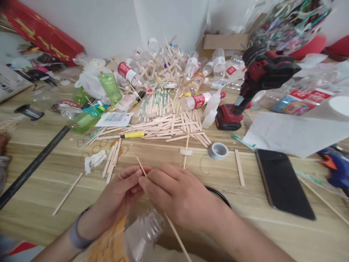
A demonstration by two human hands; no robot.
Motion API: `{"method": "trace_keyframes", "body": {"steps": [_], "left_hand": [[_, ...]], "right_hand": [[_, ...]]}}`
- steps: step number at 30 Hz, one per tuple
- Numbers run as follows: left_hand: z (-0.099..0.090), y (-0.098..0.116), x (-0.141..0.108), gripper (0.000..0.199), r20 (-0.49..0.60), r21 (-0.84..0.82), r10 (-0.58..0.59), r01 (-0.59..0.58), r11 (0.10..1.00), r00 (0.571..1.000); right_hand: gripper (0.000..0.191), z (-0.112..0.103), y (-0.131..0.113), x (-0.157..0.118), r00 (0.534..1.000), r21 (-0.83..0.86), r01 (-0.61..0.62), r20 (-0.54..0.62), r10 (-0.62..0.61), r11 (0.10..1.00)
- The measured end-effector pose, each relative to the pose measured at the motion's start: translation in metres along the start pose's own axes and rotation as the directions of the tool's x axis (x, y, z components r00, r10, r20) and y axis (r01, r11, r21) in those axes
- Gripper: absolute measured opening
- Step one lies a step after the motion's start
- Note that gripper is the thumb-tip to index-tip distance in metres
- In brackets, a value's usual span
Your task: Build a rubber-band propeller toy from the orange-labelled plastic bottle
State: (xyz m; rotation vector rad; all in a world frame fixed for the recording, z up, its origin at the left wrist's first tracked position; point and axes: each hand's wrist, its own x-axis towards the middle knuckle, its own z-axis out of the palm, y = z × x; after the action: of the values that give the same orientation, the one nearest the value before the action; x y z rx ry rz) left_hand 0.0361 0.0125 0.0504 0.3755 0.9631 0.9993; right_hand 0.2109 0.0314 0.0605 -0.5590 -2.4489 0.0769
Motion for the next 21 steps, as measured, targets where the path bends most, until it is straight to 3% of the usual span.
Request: {"method": "trace_keyframes", "body": {"steps": [9,15,21], "left_hand": [[-0.004,-0.001,-0.006,0.017,-0.032,-0.145,-0.006,0.001,0.989,0.999],[-0.002,0.001,-0.005,0.016,-0.013,-0.192,0.13,-0.13,0.973,0.991],[0.0,0.009,-0.01,0.014,-0.077,-0.277,0.122,-0.139,0.951,0.99]], "right_hand": [[0.028,0.001,0.002,0.012,0.998,0.062,0.057,0.008,-0.057,0.996],[0.029,-0.004,0.002,0.01,0.998,0.299,-0.064,0.021,0.06,0.952],[0.024,0.0,0.006,0.008,0.997,0.381,-0.076,0.021,0.073,0.921]]}}
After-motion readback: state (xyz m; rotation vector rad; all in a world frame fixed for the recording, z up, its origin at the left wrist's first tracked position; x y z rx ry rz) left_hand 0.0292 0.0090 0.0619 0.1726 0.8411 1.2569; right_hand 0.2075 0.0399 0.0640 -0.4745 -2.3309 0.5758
